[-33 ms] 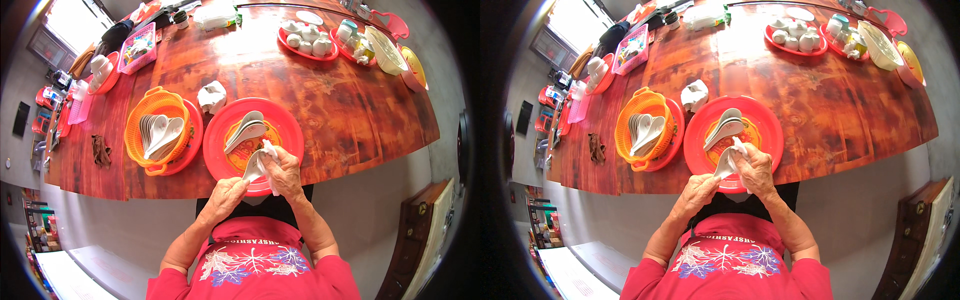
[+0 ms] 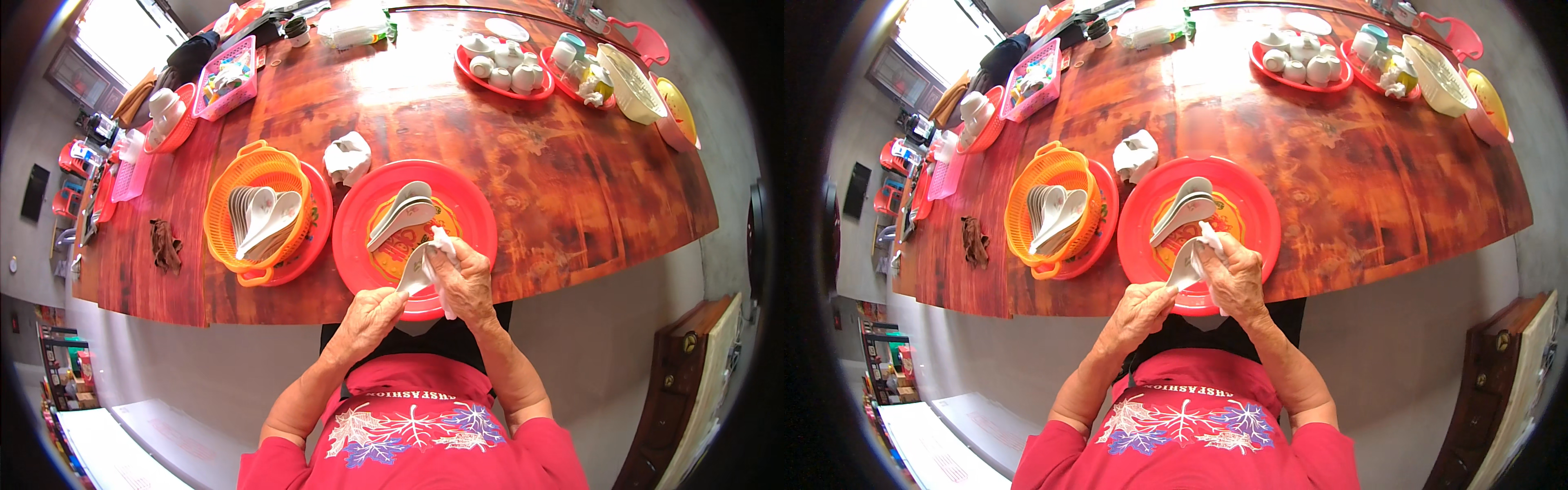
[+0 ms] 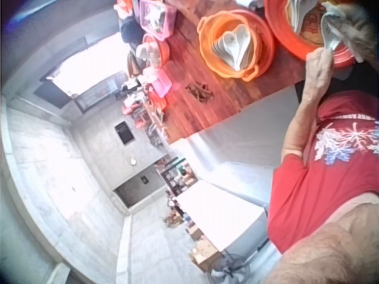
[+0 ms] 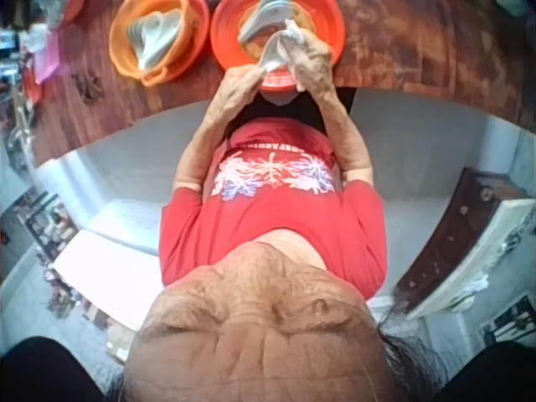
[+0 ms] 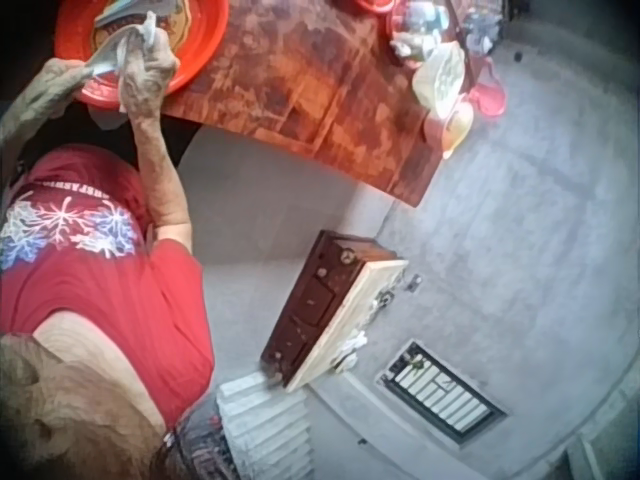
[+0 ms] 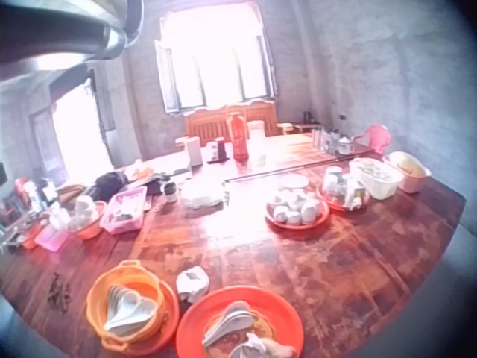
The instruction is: The person dries white ceramic spoons with a white cloth and places them into an orange plastic basket on a wooden table. The person handles each spoon individually, wiping it dry before stacking it in the basket.
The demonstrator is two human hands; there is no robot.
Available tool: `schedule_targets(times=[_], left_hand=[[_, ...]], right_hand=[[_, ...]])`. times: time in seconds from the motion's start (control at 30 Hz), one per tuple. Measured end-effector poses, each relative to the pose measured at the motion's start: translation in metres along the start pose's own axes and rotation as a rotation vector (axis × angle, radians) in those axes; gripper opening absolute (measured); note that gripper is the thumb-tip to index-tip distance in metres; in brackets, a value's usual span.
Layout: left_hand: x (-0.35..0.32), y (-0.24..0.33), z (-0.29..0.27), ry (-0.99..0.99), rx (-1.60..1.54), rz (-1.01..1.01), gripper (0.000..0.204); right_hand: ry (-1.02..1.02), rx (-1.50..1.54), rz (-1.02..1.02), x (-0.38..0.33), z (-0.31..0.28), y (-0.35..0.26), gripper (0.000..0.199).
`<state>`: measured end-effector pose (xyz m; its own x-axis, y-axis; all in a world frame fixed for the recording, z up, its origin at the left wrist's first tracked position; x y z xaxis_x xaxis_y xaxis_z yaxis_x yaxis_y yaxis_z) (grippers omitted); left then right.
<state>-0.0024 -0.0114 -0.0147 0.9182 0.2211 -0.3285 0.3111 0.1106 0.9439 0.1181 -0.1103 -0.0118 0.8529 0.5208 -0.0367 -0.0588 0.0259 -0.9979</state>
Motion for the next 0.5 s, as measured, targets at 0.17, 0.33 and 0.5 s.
schedule_targets(times=[0.17,0.33,0.5], left_hand=[[0.006,0.003,-0.007,-0.072,-0.059,-0.126,0.036],[0.013,0.008,-0.012,-0.165,0.220,0.016,0.042],[0.010,0.023,-0.002,-0.249,0.303,0.197,0.036]], right_hand=[[0.178,0.230,-0.136,0.009,-0.019,-0.021,0.015],[-0.240,-0.813,-0.866,-0.018,0.027,-0.092,0.038],[-0.450,-0.936,-0.830,-0.009,0.034,-0.070,0.023]])
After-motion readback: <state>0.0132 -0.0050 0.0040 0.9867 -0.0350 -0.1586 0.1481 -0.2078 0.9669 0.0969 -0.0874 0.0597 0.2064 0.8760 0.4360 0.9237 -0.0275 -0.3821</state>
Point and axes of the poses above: each hand's wrist, its own x-axis towards the middle knuckle, its own z-axis out of the palm, y = z × x, the point moved 8 cm from there along x, towards the middle knuckle, and after that the axes turned 3 degrees about z, right-handed, at the moved point
